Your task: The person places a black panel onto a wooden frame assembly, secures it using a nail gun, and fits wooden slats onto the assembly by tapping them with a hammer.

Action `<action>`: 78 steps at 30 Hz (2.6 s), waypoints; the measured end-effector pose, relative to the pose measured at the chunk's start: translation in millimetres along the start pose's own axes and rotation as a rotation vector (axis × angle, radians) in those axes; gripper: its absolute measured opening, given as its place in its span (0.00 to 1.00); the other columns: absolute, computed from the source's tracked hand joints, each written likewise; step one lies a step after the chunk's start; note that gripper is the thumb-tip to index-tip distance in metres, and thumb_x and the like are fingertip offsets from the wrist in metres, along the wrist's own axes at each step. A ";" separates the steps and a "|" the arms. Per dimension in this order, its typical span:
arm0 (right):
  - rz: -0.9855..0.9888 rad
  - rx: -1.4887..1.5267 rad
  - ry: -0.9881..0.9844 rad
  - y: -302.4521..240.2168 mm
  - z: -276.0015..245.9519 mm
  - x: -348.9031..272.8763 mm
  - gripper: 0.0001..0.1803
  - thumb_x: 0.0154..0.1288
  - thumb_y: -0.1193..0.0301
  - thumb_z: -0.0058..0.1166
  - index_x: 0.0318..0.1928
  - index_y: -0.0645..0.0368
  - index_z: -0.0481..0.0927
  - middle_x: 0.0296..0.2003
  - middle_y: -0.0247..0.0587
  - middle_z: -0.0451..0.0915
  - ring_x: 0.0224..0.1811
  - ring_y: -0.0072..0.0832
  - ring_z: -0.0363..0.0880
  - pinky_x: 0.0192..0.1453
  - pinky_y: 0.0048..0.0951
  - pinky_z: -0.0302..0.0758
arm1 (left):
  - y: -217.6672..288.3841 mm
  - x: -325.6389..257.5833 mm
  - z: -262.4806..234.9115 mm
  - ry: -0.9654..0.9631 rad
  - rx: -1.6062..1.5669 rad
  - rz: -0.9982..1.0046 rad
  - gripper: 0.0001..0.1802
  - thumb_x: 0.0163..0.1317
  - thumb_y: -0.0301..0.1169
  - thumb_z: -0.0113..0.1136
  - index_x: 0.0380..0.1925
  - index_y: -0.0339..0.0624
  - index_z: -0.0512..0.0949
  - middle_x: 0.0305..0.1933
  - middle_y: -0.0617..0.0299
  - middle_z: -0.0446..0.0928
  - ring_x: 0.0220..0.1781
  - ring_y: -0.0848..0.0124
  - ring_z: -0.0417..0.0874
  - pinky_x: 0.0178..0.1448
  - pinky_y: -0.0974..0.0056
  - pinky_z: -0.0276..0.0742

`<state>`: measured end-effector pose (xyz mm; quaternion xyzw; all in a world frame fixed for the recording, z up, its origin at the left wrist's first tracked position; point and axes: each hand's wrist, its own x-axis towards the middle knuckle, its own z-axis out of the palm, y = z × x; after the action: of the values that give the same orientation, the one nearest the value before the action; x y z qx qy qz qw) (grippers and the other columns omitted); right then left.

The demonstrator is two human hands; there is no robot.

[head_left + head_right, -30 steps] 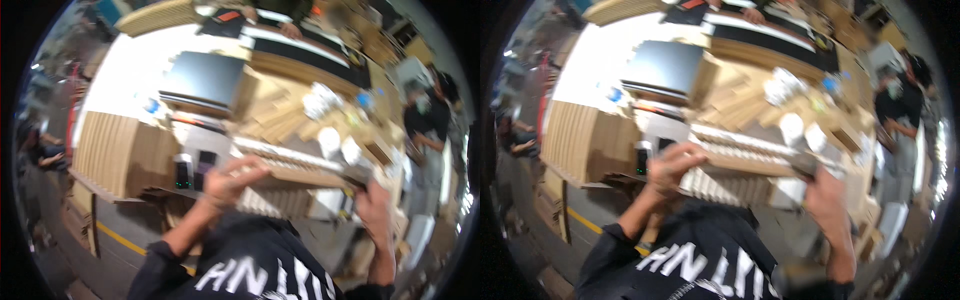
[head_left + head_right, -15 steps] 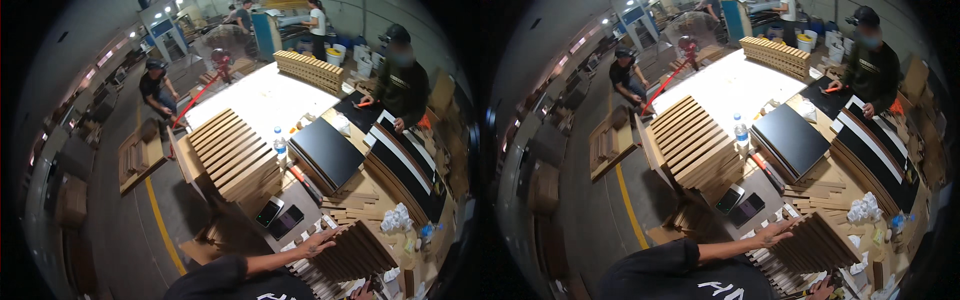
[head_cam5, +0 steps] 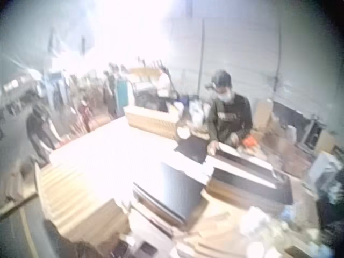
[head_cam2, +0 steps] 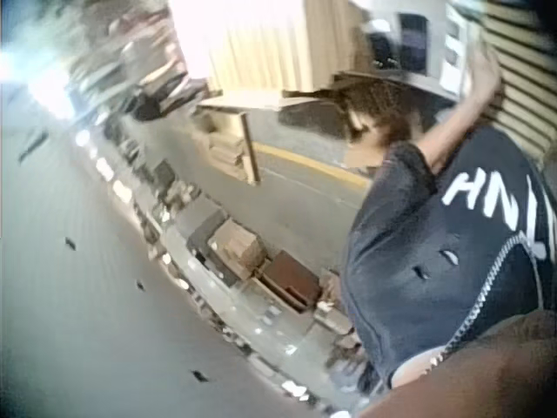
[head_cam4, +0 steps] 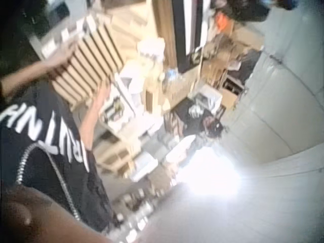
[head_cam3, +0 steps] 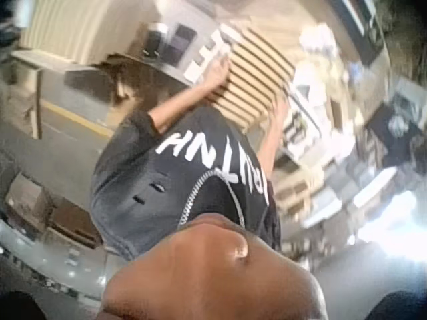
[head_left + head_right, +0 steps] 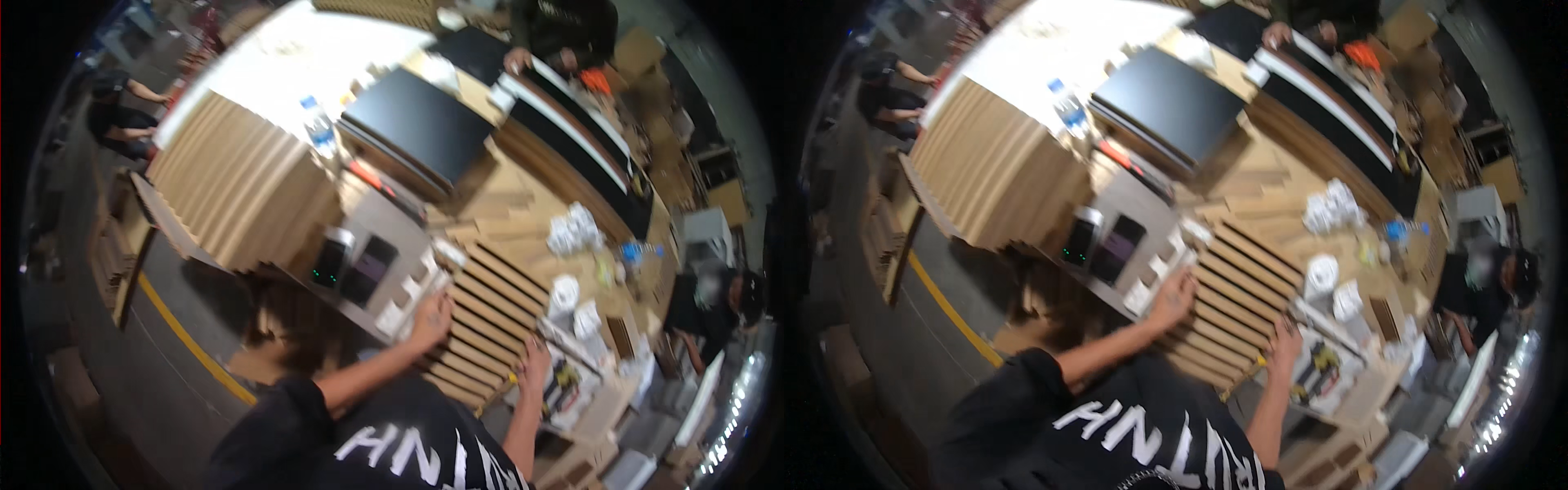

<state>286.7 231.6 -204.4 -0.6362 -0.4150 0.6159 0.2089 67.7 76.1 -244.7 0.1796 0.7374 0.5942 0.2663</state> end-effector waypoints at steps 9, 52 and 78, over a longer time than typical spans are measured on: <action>-0.102 -0.161 0.086 26.2 3.5 6.9 0.09 0.69 0.69 0.60 0.41 0.63 0.79 0.21 0.28 0.71 0.14 0.16 0.62 0.16 0.23 0.60 | -10.7 21.6 -37.5 0.113 0.359 0.219 0.25 0.58 0.24 0.49 0.57 0.25 0.70 0.56 0.33 0.71 0.59 0.38 0.69 0.64 0.41 0.64; -0.042 -0.131 -0.045 21.7 -21.8 38.1 0.13 0.77 0.62 0.50 0.39 0.61 0.74 0.24 0.31 0.69 0.18 0.18 0.63 0.18 0.22 0.60 | -40.6 22.1 2.9 0.031 0.006 0.019 0.21 0.66 0.33 0.62 0.57 0.36 0.79 0.38 0.49 0.81 0.37 0.62 0.82 0.46 0.64 0.76; 0.017 -0.134 0.007 43.5 -38.7 5.6 0.13 0.76 0.64 0.51 0.42 0.63 0.75 0.24 0.32 0.69 0.19 0.19 0.64 0.20 0.22 0.62 | -54.0 -2.9 -27.9 -0.068 0.019 0.042 0.27 0.62 0.29 0.63 0.61 0.33 0.74 0.59 0.40 0.76 0.57 0.46 0.80 0.62 0.58 0.73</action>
<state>335.0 220.7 -235.6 -0.6544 -0.4491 0.5864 0.1619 55.9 40.2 -292.4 0.2176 0.7296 0.5863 0.2769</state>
